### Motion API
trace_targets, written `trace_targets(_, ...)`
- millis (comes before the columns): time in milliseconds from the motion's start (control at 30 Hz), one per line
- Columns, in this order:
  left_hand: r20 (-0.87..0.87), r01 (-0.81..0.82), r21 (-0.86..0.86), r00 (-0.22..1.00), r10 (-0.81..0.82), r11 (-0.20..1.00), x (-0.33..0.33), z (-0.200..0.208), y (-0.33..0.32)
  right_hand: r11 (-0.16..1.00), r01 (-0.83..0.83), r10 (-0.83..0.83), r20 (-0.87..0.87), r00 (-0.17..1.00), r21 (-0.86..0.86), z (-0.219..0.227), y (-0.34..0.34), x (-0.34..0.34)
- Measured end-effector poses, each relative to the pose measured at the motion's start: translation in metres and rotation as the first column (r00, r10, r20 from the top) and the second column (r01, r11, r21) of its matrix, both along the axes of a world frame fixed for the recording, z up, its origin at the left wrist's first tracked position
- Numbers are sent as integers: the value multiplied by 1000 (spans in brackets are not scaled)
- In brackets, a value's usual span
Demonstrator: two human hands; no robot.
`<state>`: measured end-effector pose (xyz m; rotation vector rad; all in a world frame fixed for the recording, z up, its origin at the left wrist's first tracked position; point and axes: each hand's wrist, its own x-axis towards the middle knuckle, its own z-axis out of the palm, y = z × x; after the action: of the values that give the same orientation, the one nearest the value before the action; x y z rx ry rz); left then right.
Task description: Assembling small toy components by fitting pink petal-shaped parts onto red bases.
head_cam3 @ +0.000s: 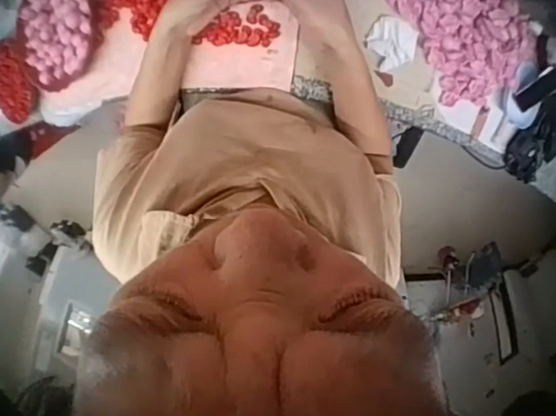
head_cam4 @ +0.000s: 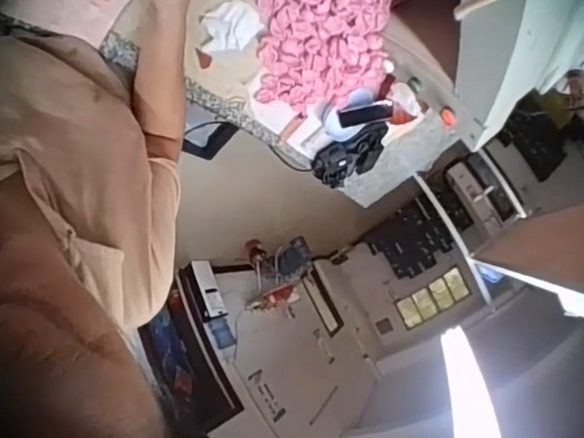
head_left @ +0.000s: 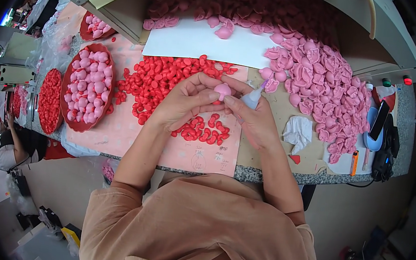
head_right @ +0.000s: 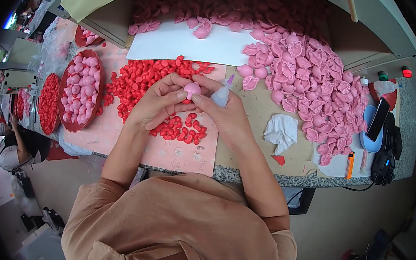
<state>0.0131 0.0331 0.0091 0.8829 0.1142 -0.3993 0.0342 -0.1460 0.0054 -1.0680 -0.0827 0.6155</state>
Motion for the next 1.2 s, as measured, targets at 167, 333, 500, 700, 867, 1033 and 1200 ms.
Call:
trace_targets(167, -5, 0, 46, 1000, 0, 999, 0, -1, 2, 999, 26, -25, -9, 1000, 33, 0, 2, 0)
trace_targets(333, 14, 8, 64, 1000, -9, 998, 0, -2, 1, 999, 30, -31, 7, 1000, 28, -3, 2, 0)
trace_targets(500, 25, -13, 67, 1000, 11, 998, -1, -3, -1, 999, 36, -36, 13, 999, 17, -4, 2, 0)
trace_targets(700, 50, 10, 85, 999, -14, 996, -2, -4, -1, 999, 46, -46, 20, 999, 6, -3, 2, -1)
trace_targets(867, 55, -16, 86, 998, 12, 996, -2, -5, -6, 998, 62, -62, 40, 997, 10, -7, 2, -1)
trace_targets(1033, 4, -42, 57, 999, 42, 997, -2, -1, -6, 994, 2, -1, -7, 1000, 109, -4, -2, 4)
trace_targets(1200, 41, -32, 68, 999, 29, 997, -2, -4, -6, 998, 8, -9, 22, 1000, 57, -3, -3, 4)
